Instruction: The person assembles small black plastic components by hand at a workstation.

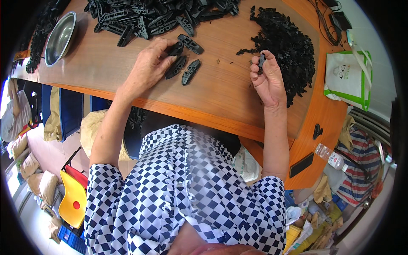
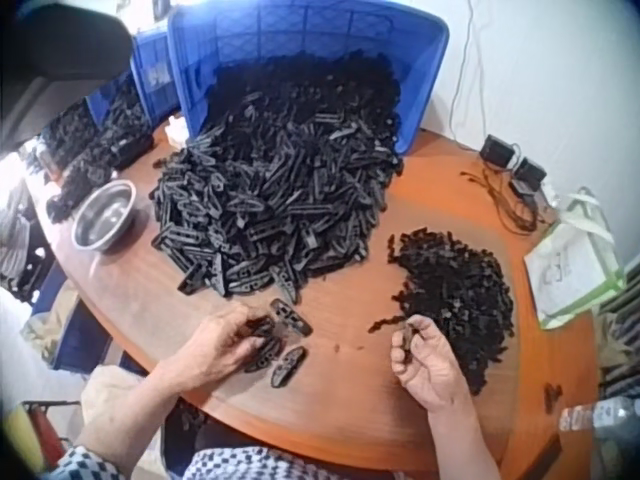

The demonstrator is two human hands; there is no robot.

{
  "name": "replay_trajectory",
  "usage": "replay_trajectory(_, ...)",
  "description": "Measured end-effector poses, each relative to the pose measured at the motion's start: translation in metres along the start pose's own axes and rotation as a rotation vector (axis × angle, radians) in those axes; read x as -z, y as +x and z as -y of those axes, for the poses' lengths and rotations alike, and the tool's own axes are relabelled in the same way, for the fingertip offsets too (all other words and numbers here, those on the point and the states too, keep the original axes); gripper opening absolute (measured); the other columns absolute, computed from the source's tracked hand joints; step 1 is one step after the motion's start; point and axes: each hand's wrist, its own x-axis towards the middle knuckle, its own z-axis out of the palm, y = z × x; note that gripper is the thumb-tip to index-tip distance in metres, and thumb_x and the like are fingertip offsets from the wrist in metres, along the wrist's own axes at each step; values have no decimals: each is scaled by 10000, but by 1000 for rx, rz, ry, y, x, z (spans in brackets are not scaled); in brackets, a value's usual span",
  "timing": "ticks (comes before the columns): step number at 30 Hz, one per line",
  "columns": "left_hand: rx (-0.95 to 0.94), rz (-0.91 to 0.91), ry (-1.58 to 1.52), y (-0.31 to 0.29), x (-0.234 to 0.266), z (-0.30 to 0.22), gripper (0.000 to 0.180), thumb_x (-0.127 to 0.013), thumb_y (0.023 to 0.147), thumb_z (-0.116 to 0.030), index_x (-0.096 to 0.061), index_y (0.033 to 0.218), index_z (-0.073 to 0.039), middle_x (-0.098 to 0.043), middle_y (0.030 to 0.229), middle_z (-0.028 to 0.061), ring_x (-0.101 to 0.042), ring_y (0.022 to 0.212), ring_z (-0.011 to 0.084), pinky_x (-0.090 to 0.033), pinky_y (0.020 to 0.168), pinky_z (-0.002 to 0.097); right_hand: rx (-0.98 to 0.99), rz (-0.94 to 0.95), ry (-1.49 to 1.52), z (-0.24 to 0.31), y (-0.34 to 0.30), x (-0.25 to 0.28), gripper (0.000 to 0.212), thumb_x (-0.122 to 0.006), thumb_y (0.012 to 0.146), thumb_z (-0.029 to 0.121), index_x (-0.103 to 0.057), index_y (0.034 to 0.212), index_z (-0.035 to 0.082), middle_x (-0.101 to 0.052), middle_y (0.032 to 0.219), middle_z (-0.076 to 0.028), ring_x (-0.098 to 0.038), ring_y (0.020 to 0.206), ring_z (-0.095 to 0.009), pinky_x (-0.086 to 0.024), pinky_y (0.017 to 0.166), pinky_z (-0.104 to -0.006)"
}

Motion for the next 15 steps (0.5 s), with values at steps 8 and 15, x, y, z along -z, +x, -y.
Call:
replay_trajectory(8, 255, -26, -749, -18, -3, -8, 327, -607, 913, -109, -531, 1221, -27, -635, 1051, 99, -637, 913, 170, -528, 767, 268, 3, -56, -394, -13, -4, -14, 127, -540, 938, 82, -515, 1061, 67, -656, 962, -125, -639, 883, -192, -499, 730, -268)
replay_trajectory(15, 306, 215, -1466, -26, -25, -26, 355, -532, 953, -122, -460, 1270, 21, -601, 1127, 194, -643, 1010, 266, -585, 791, 283, 140, -127, -787, -27, -6, -37, 87, -535, 946, 67, -509, 1022, 33, -670, 1022, -153, -638, 960, -173, -483, 870, -275)
